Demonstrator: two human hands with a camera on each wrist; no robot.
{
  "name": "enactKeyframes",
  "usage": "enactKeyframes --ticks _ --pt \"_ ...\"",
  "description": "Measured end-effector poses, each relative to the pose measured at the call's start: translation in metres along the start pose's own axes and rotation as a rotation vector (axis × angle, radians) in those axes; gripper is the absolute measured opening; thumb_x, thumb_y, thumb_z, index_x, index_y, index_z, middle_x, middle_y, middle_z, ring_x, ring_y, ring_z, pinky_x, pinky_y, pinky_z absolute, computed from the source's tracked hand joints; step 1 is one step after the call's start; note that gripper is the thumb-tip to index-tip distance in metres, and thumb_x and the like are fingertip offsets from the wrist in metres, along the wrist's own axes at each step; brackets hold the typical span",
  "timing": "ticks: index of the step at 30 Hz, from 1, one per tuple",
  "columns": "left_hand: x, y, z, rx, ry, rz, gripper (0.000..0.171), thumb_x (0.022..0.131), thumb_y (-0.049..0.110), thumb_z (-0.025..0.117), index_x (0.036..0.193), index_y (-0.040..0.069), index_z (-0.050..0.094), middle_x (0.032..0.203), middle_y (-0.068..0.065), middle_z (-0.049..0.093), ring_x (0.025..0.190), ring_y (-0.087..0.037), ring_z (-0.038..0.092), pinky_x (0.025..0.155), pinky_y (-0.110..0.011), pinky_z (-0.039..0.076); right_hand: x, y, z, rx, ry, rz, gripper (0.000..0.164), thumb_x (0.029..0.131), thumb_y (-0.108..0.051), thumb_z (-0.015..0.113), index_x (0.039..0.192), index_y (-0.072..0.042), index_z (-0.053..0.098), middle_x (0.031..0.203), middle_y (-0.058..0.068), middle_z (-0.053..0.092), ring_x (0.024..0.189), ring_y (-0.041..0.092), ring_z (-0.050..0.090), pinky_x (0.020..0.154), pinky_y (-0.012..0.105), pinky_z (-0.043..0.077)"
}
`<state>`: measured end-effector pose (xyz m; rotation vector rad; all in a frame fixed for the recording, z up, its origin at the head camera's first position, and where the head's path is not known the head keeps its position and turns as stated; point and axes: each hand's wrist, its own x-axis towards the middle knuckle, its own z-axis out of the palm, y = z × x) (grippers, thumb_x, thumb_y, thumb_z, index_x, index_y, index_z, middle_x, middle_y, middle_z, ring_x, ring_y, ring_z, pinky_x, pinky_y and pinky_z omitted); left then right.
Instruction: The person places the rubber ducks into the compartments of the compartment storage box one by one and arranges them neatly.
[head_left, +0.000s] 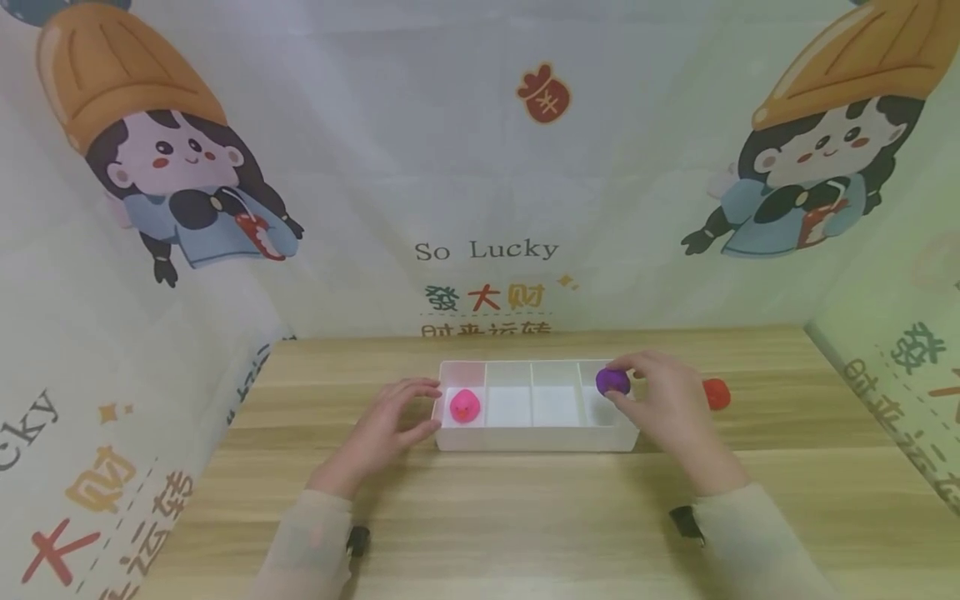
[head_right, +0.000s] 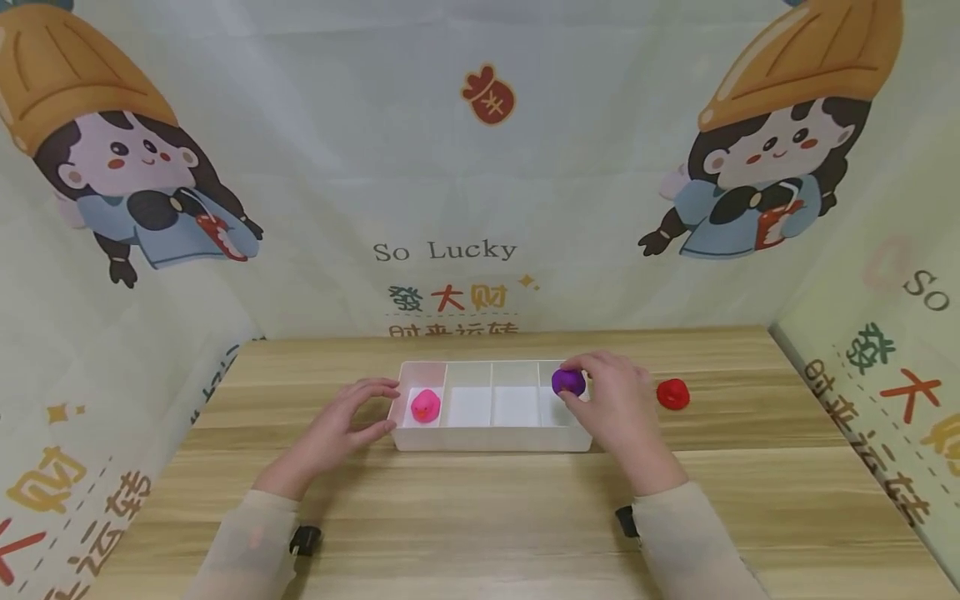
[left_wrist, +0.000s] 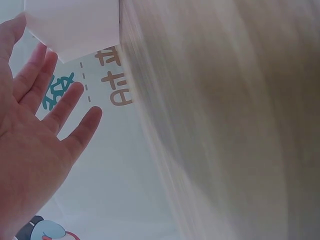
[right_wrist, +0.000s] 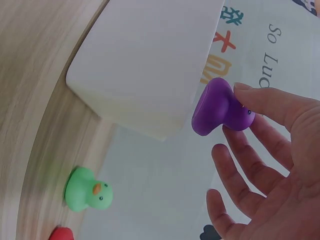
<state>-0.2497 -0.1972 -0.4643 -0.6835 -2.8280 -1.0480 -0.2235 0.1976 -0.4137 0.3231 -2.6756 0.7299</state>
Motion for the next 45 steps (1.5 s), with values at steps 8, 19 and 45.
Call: enactKeyframes --ticks 8,19,45 --pt "-0.002 0.000 0.001 -0.007 0.002 0.001 0.043 0.094 0.023 0.078 0.133 0.011 0.064 0.152 -0.003 0.056 0.145 -0.033 0.045 0.123 -0.059 0.034 0.004 -0.012 0.011 -0.001 -0.035 0.011 0.029 0.083 -0.019 0.087 0.110 -0.013 0.077 0.113 0.009 0.076 0.105 0.035 0.069 0.096 0.059 0.049" --pt "-0.002 0.001 -0.001 -0.007 -0.001 -0.013 0.044 0.094 0.024 0.077 0.134 0.012 0.064 0.152 -0.003 0.055 0.146 -0.034 0.044 0.123 -0.060 0.033 0.010 -0.022 0.022 -0.014 -0.059 0.017 0.030 0.083 -0.021 0.087 0.110 -0.015 0.077 0.115 0.008 0.076 0.107 0.033 0.069 0.098 0.058 0.049" --pt "-0.002 0.001 -0.001 0.000 0.000 -0.013 0.043 0.093 0.023 0.078 0.132 0.011 0.065 0.151 -0.004 0.056 0.146 -0.034 0.045 0.124 -0.059 0.033 0.017 -0.057 0.049 0.049 -0.082 -0.052 0.028 0.083 -0.023 0.087 0.109 -0.018 0.077 0.116 0.004 0.076 0.112 0.028 0.068 0.103 0.056 0.049"
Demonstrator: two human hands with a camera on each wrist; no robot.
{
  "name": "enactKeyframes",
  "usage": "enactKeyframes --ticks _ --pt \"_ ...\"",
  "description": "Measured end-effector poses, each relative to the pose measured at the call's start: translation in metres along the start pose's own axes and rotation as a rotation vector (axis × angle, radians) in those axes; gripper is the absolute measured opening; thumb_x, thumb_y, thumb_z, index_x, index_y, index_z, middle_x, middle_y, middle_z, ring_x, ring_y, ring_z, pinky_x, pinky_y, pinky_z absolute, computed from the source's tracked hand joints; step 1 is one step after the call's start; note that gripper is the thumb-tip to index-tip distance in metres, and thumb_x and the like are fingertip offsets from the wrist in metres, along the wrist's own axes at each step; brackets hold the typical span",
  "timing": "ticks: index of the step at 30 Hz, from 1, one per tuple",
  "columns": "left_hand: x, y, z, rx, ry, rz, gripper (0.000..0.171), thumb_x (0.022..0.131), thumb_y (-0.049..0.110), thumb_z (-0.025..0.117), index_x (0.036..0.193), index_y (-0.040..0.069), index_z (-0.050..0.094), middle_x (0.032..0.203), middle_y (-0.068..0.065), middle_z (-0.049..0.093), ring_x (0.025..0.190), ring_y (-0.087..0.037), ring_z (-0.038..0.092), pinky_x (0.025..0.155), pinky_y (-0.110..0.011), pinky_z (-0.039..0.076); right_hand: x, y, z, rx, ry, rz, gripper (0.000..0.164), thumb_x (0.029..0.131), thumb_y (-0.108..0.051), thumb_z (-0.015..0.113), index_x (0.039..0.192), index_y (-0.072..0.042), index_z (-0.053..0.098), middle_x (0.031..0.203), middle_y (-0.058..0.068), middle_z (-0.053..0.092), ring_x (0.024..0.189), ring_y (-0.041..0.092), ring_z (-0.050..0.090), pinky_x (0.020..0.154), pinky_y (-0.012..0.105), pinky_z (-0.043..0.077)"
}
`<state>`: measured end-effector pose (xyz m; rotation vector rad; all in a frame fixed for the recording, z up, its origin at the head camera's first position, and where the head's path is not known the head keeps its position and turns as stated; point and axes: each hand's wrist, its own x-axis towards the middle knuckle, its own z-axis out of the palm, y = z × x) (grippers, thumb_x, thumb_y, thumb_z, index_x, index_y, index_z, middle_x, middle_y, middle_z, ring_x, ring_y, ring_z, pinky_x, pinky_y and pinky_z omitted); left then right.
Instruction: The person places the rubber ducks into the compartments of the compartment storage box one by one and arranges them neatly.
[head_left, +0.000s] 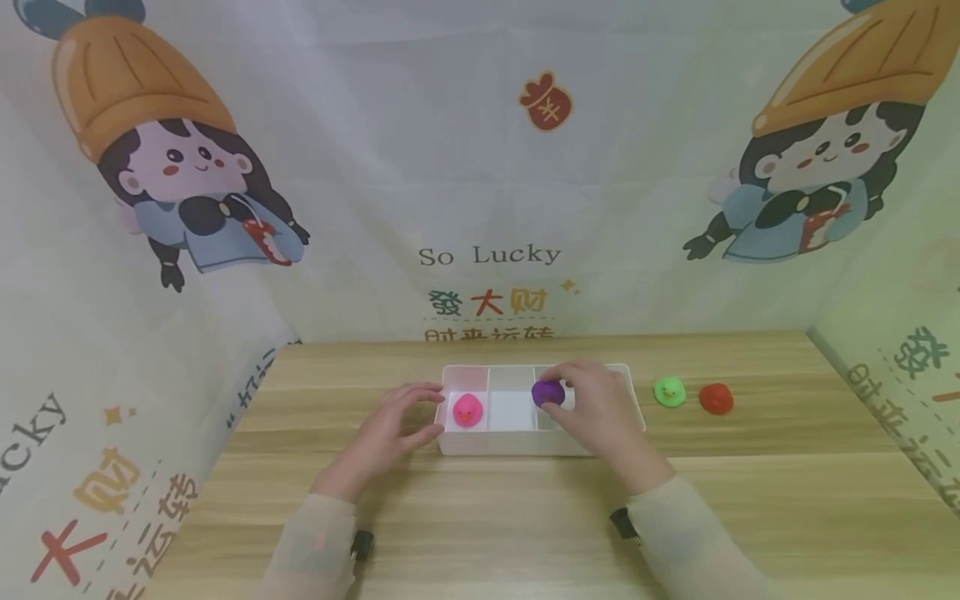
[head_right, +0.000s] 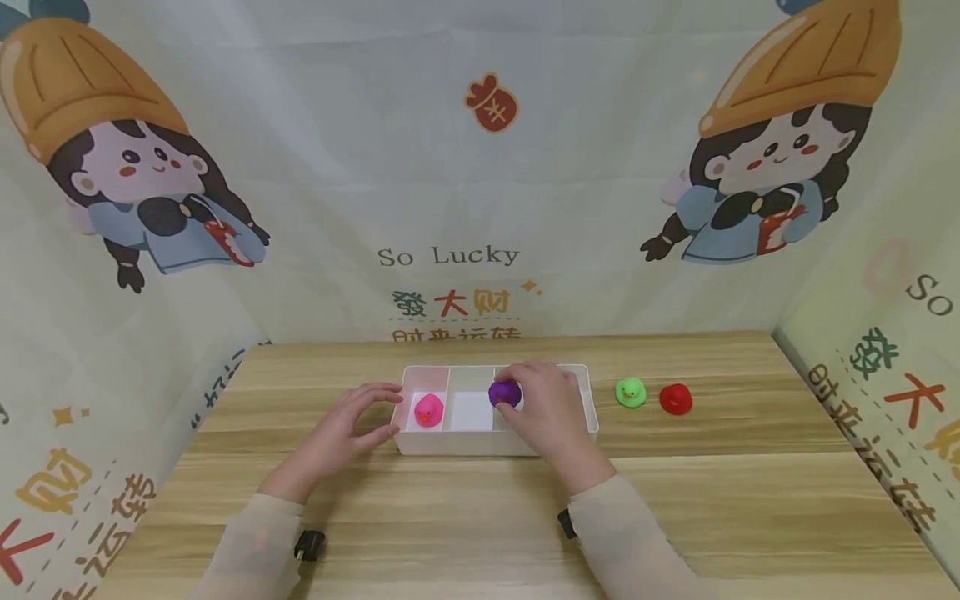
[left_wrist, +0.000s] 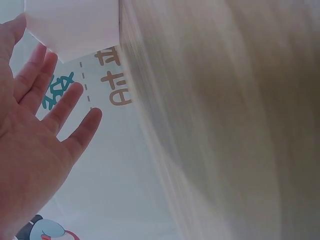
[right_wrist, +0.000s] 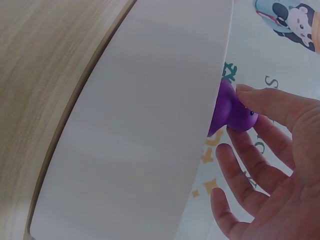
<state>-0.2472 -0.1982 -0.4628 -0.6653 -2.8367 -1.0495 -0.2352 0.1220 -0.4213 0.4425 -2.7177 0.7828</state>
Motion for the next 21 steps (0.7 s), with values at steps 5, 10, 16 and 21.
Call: enactKeyframes --ticks 5,10,16,21 --pt "-0.001 -0.001 0.001 -0.011 0.003 0.005 0.042 0.093 0.022 0.078 0.132 0.011 0.065 0.151 -0.005 0.056 0.146 -0.034 0.045 0.124 -0.059 0.032 0.002 -0.003 0.003 -0.015 0.012 -0.010 0.030 0.083 -0.023 0.087 0.110 -0.018 0.076 0.117 0.004 0.075 0.113 0.028 0.068 0.101 0.056 0.050" --pt "-0.001 -0.001 0.001 -0.016 0.005 0.003 0.042 0.093 0.022 0.078 0.131 0.011 0.065 0.151 -0.004 0.056 0.146 -0.034 0.044 0.124 -0.059 0.032 0.004 -0.007 0.005 -0.012 0.009 -0.009 0.029 0.083 -0.022 0.087 0.109 -0.018 0.076 0.116 0.004 0.075 0.111 0.027 0.068 0.100 0.055 0.051" --pt "-0.001 0.000 0.001 -0.014 0.009 0.007 0.041 0.093 0.022 0.078 0.131 0.011 0.065 0.151 -0.004 0.056 0.146 -0.034 0.044 0.124 -0.059 0.033 0.007 -0.012 0.010 -0.008 -0.001 -0.011 0.027 0.083 -0.023 0.087 0.108 -0.020 0.076 0.115 0.001 0.075 0.112 0.027 0.068 0.101 0.055 0.050" --pt "-0.001 -0.001 0.001 -0.009 0.009 0.008 0.041 0.093 0.022 0.078 0.131 0.012 0.065 0.151 -0.004 0.056 0.146 -0.034 0.044 0.124 -0.058 0.033 0.009 -0.014 0.015 -0.003 -0.005 -0.010 0.027 0.083 -0.022 0.087 0.108 -0.021 0.077 0.117 0.000 0.076 0.113 0.026 0.068 0.102 0.054 0.049"
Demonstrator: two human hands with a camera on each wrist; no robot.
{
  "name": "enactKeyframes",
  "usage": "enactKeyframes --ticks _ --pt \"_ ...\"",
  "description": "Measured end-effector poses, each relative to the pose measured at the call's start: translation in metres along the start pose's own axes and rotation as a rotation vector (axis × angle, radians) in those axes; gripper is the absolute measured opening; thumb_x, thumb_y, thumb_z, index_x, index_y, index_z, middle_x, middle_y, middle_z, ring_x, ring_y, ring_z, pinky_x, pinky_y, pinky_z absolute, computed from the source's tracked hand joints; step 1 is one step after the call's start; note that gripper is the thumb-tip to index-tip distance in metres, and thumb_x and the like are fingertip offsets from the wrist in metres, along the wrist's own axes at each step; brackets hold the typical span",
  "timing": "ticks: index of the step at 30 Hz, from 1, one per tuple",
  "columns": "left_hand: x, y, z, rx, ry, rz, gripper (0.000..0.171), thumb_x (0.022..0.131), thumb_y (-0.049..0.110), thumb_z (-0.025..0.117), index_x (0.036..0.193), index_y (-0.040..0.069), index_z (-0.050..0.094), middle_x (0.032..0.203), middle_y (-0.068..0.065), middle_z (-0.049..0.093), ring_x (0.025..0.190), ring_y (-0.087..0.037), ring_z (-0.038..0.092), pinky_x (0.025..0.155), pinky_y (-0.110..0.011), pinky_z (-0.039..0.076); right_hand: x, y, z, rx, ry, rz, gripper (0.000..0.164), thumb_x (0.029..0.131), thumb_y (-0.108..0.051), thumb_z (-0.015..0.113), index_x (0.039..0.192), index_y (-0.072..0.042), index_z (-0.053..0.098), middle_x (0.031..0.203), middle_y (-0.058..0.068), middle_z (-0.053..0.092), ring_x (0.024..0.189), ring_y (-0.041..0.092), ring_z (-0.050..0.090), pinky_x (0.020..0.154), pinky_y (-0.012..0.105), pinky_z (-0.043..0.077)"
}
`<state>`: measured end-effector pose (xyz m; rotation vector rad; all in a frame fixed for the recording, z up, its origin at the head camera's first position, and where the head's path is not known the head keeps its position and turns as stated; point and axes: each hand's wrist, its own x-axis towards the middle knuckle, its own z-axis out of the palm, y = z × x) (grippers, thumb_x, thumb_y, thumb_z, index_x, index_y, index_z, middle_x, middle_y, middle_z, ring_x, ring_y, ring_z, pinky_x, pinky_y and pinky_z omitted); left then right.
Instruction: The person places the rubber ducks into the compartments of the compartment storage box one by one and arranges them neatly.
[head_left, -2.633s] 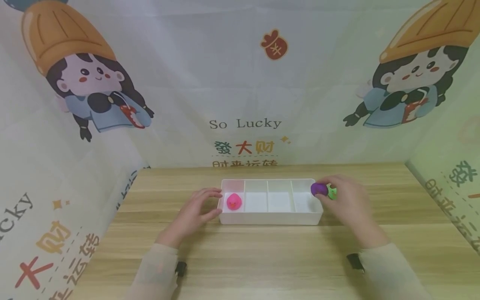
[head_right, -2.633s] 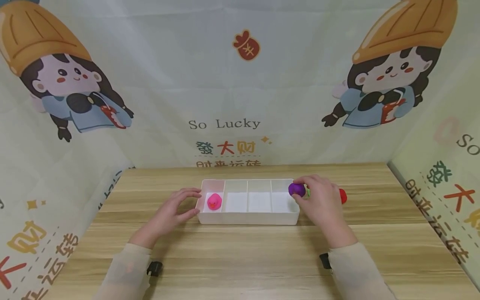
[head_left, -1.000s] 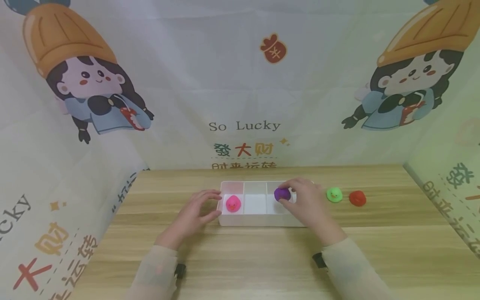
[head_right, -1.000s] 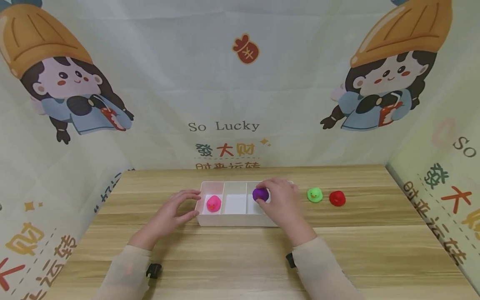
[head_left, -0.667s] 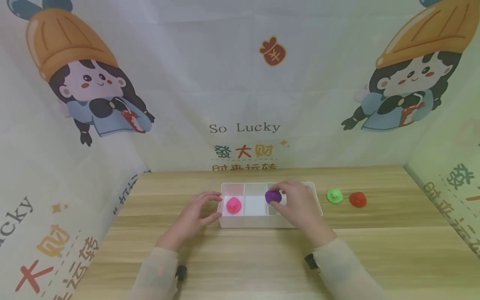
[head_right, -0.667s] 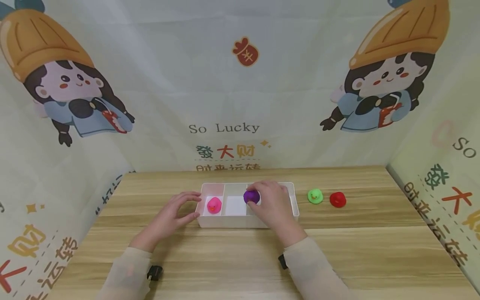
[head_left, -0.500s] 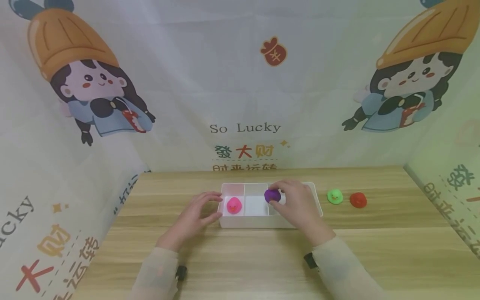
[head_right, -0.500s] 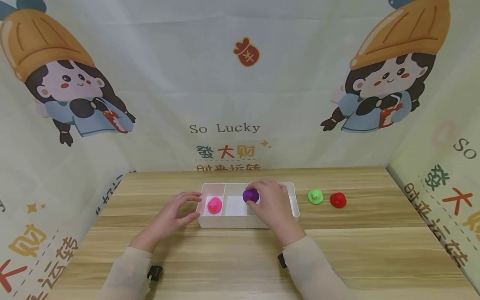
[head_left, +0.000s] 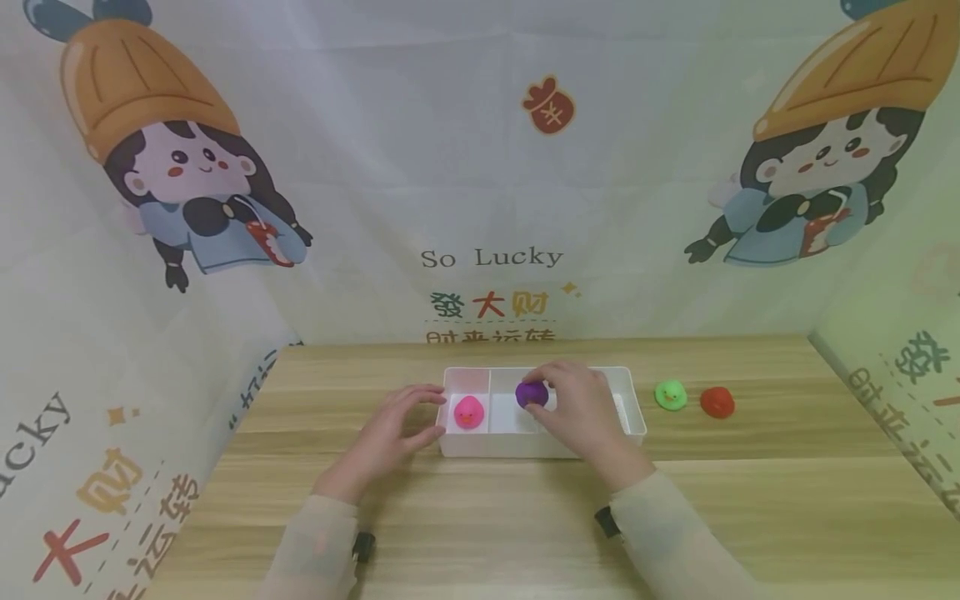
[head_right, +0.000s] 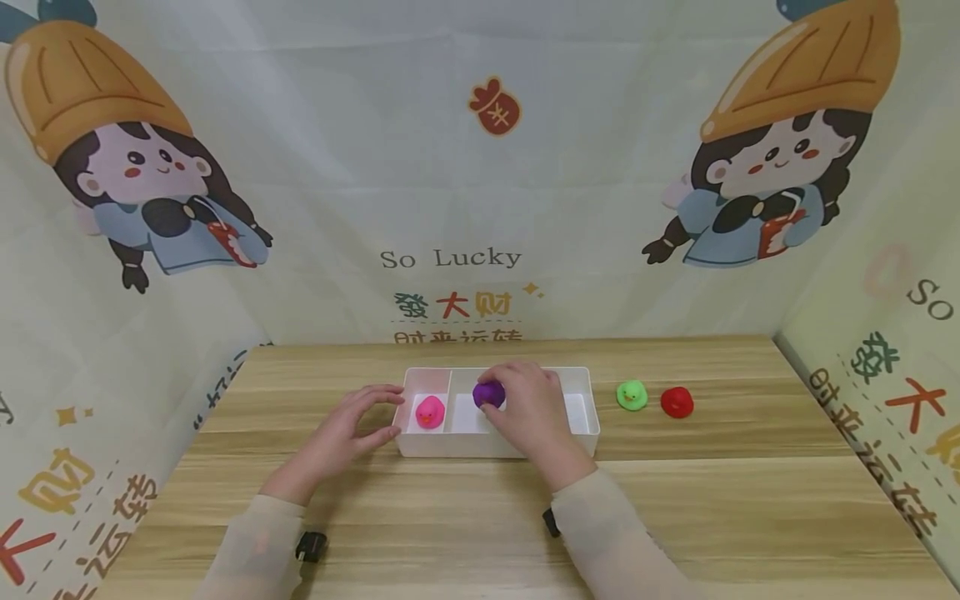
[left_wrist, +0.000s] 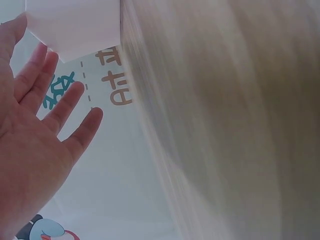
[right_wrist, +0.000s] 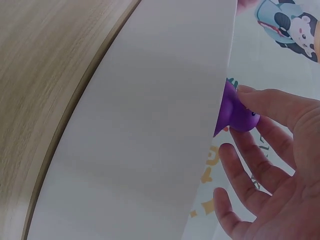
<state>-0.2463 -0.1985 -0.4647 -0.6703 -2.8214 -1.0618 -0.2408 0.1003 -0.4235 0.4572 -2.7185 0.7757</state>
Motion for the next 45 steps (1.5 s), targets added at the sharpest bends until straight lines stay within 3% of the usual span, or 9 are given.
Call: enactKeyframes --ticks 13,25,45 --pt "-0.001 0.002 0.000 -0.016 -0.002 -0.006 0.042 0.094 0.022 0.076 0.132 0.010 0.064 0.151 -0.005 0.056 0.146 -0.035 0.044 0.123 -0.060 0.033 0.004 -0.010 0.010 -0.007 -0.054 -0.001 0.028 0.084 -0.023 0.087 0.109 -0.022 0.076 0.115 -0.001 0.074 0.113 0.024 0.067 0.106 0.054 0.048" --pt "0.000 -0.002 0.002 -0.020 0.000 -0.006 0.041 0.094 0.022 0.077 0.132 0.014 0.065 0.151 -0.003 0.056 0.146 -0.033 0.044 0.124 -0.058 0.034 0.006 -0.008 0.024 -0.028 -0.071 -0.065 0.027 0.083 -0.023 0.087 0.108 -0.021 0.076 0.114 -0.001 0.075 0.112 0.024 0.067 0.106 0.052 0.047" --pt "-0.001 0.001 0.001 -0.032 0.001 -0.025 0.042 0.093 0.022 0.077 0.132 0.014 0.065 0.152 -0.003 0.055 0.146 -0.033 0.044 0.124 -0.058 0.033 0.020 -0.002 0.034 -0.033 -0.230 -0.049 0.028 0.082 -0.020 0.088 0.107 -0.020 0.076 0.114 -0.002 0.076 0.118 0.021 0.066 0.111 0.054 0.039"
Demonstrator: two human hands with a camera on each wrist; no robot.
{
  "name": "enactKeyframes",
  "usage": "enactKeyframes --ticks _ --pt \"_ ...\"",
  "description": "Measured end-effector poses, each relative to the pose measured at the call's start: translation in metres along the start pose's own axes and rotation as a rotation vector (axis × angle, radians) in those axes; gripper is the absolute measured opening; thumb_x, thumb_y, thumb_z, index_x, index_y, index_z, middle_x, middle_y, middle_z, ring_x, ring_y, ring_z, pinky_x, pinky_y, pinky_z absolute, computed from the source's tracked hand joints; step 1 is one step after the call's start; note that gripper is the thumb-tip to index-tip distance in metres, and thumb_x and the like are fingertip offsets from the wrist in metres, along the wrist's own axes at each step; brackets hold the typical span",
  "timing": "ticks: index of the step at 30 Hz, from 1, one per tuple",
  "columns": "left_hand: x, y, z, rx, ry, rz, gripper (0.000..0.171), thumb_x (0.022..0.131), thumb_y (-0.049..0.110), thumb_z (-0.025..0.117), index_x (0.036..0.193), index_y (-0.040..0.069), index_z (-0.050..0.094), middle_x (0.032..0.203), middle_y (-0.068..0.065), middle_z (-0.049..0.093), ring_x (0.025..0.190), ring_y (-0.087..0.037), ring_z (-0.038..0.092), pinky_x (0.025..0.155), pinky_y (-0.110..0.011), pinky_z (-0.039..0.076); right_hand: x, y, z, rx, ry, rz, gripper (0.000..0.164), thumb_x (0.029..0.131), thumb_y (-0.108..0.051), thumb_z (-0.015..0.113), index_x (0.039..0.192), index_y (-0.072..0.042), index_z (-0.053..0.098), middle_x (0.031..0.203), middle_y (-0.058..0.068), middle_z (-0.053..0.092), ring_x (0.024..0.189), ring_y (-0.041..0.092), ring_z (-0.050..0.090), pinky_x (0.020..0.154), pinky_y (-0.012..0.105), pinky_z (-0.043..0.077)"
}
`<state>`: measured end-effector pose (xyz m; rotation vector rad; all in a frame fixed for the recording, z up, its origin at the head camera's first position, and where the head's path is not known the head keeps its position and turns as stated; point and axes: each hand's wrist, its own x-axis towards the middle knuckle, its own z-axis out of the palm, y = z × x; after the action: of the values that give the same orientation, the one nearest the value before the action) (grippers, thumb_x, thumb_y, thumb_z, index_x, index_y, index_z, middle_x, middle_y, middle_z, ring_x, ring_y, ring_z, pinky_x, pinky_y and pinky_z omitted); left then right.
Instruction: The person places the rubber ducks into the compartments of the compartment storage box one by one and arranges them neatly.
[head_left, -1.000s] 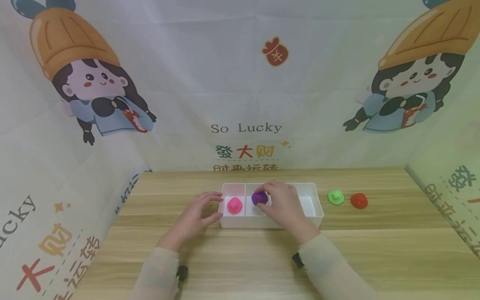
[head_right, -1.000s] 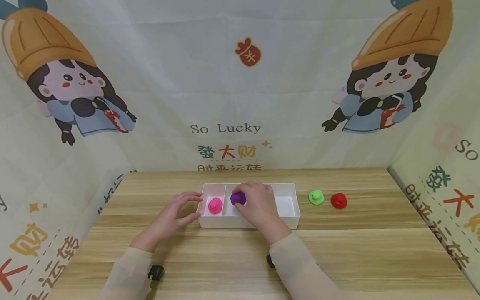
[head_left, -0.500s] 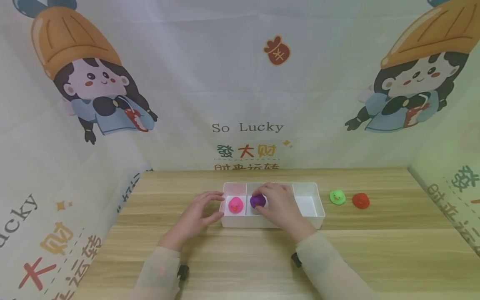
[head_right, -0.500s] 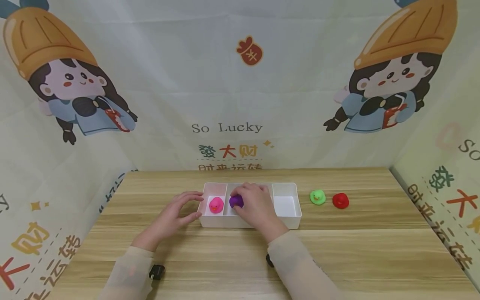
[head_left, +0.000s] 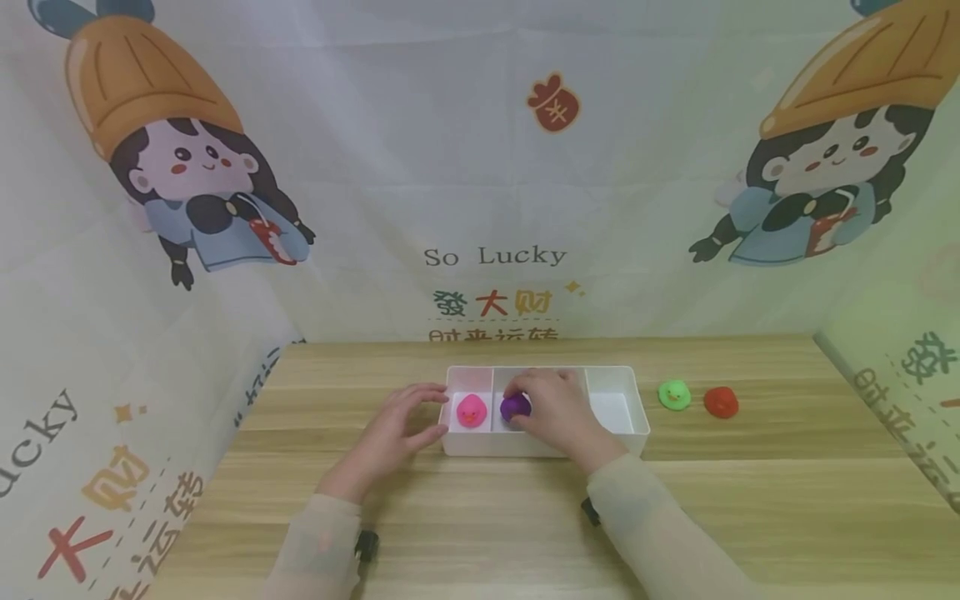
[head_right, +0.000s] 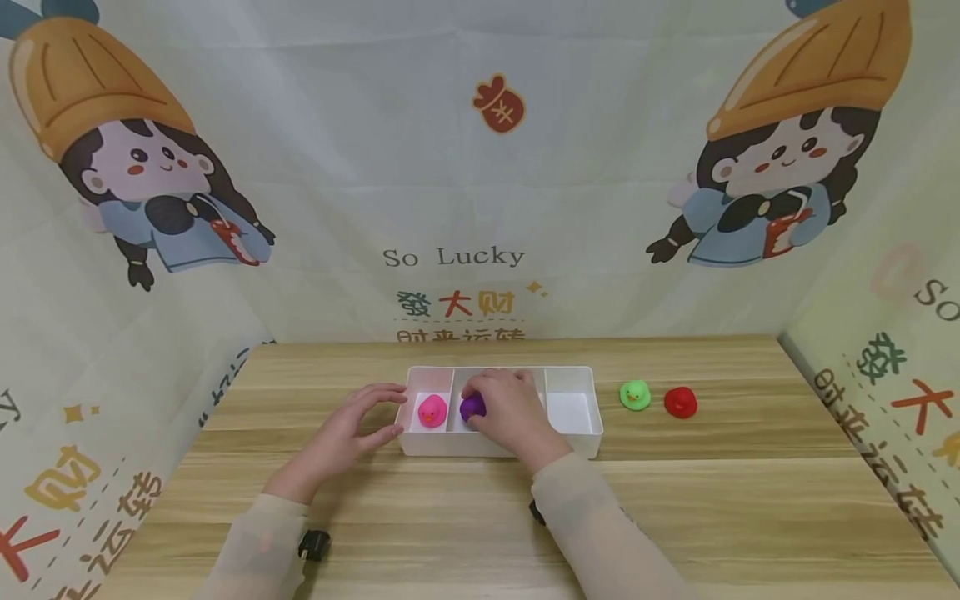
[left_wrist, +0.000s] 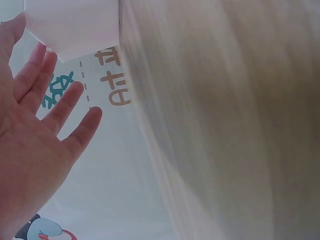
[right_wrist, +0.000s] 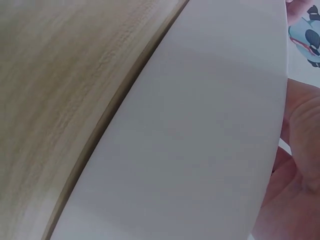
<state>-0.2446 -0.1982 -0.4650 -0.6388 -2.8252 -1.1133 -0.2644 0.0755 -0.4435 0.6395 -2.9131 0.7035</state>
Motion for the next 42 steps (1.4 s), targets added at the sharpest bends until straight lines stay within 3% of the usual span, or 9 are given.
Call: enactKeyframes --ticks 13,26,36,42 --pt "-0.001 0.002 0.001 0.007 -0.003 -0.002 0.042 0.093 0.021 0.077 0.132 0.012 0.065 0.152 -0.006 0.056 0.146 -0.034 0.044 0.124 -0.059 0.033 0.009 0.004 0.004 -0.002 -0.062 0.002 0.028 0.077 -0.012 0.090 0.100 -0.018 0.075 0.105 -0.002 0.078 0.110 0.022 0.069 0.120 0.069 0.024" --pt "0.001 -0.001 0.002 0.002 -0.001 0.018 0.043 0.093 0.023 0.077 0.133 0.013 0.065 0.152 -0.004 0.055 0.146 -0.033 0.044 0.124 -0.059 0.033 0.012 0.005 0.003 0.011 -0.089 0.026 0.025 0.075 -0.011 0.090 0.091 -0.020 0.073 0.093 -0.005 0.076 0.097 0.018 0.069 0.119 0.070 0.022" --pt "0.002 0.000 0.001 0.001 0.006 0.014 0.041 0.093 0.022 0.078 0.131 0.012 0.066 0.151 -0.004 0.056 0.146 -0.034 0.045 0.124 -0.059 0.033 0.016 0.003 0.003 0.021 -0.110 0.026 0.026 0.074 -0.009 0.091 0.091 -0.018 0.073 0.091 -0.005 0.076 0.094 0.018 0.068 0.120 0.070 0.020" --pt "0.001 -0.001 0.000 0.011 0.008 0.016 0.042 0.093 0.022 0.078 0.131 0.011 0.065 0.151 -0.005 0.056 0.145 -0.034 0.045 0.123 -0.060 0.033 0.016 0.004 0.005 0.040 -0.106 0.003 0.029 0.078 -0.012 0.090 0.102 -0.018 0.075 0.101 -0.003 0.077 0.102 0.019 0.069 0.120 0.068 0.021"
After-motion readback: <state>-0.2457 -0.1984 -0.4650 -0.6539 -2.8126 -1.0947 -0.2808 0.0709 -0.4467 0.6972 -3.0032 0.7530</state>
